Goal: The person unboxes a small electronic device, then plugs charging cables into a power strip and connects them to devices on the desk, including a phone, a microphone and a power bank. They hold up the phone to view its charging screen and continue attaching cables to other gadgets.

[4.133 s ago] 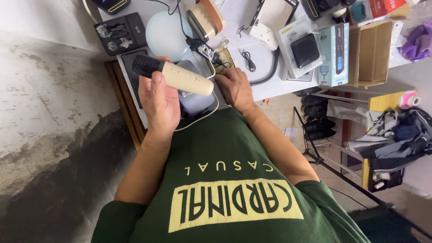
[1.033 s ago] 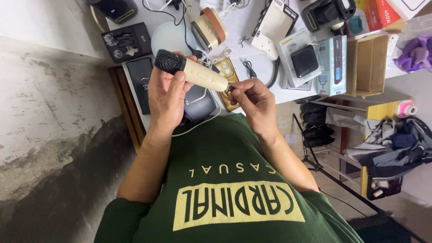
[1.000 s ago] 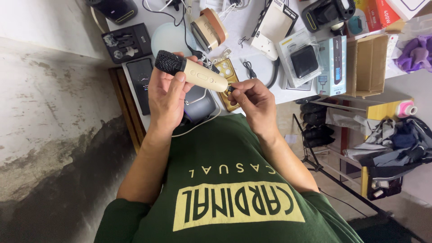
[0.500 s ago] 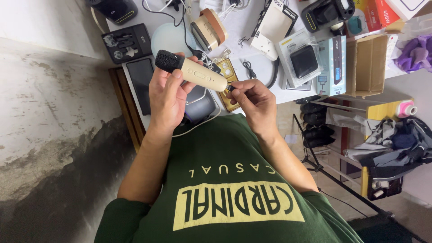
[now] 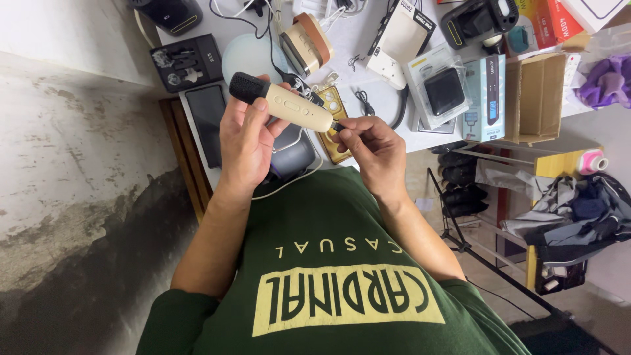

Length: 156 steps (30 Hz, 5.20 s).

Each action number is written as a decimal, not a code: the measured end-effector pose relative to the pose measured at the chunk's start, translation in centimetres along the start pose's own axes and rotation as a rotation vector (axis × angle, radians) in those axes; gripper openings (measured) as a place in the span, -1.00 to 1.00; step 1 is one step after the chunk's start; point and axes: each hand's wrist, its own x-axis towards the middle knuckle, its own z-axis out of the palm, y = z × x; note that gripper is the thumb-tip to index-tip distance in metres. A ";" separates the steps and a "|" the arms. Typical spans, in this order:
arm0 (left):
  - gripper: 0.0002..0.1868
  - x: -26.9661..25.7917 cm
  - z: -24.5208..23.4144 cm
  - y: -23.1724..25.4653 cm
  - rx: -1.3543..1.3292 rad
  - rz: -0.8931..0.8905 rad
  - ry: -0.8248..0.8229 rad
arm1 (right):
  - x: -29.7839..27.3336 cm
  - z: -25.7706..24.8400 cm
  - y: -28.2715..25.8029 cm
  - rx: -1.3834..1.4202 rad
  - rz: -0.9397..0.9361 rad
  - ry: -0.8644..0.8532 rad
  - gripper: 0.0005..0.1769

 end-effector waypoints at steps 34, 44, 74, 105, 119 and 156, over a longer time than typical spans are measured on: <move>-0.66 -0.3 1.1 0.7 0.266 0.016 0.143 | 0.0 2.1 -3.7 -0.860 -0.637 0.097 -0.75; -0.71 -0.3 0.9 1.1 0.334 0.021 0.095 | 0.1 2.2 -4.1 -0.827 -0.637 0.051 -0.75; -0.60 1.5 0.5 -0.1 0.361 0.198 -0.188 | 3.1 1.7 -6.7 -0.736 -0.379 -0.230 -0.30; -0.82 0.5 0.6 -1.3 0.972 0.278 -0.159 | 1.8 -4.4 11.9 -1.112 -0.029 0.137 -0.56; -0.84 0.1 1.0 -1.2 1.003 0.209 -0.173 | 1.4 -3.9 12.3 -1.171 -0.003 0.108 -0.54; -0.83 -0.9 1.3 -1.1 1.115 0.353 -0.275 | 6.3 -20.4 2.2 -1.490 -0.133 0.027 -0.23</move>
